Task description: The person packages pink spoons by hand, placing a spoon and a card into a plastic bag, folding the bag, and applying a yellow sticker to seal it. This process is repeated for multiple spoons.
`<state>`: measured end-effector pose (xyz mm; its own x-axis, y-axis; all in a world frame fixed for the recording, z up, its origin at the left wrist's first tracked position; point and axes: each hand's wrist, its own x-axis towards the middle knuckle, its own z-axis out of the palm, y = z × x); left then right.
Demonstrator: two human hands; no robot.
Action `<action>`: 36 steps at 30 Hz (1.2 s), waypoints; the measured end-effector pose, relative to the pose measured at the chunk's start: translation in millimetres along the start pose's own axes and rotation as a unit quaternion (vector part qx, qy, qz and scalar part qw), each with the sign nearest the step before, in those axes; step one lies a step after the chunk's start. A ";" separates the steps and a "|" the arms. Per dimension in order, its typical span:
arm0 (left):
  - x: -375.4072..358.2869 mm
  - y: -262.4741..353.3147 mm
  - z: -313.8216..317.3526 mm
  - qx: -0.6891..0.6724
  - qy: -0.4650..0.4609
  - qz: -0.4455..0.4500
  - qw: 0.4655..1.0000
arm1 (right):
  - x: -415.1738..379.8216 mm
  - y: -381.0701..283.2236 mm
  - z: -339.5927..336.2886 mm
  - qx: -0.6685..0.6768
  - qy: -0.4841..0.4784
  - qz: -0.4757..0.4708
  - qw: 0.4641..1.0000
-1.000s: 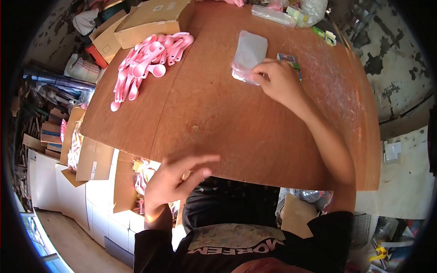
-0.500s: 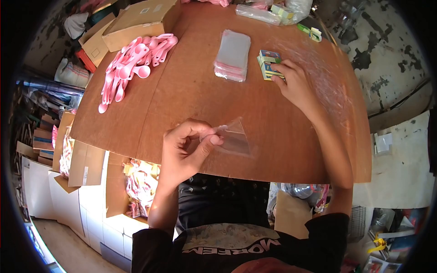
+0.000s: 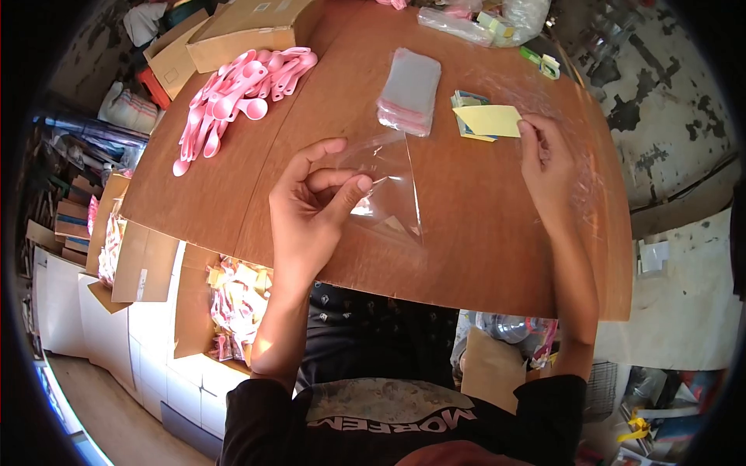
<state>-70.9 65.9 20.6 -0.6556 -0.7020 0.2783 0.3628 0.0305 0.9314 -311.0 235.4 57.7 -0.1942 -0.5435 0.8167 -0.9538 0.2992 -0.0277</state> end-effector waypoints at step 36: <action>-8.1 12.0 25.7 0.168 -0.155 0.168 0.959 | 3.0 -89.3 -35.0 0.460 -0.317 0.114 0.822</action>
<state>-78.3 90.3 35.6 -0.7230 -0.3689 0.5841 0.3887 0.4817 0.7854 -218.3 234.4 82.8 -0.1952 -0.9419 0.2735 -0.5891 -0.1103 -0.8005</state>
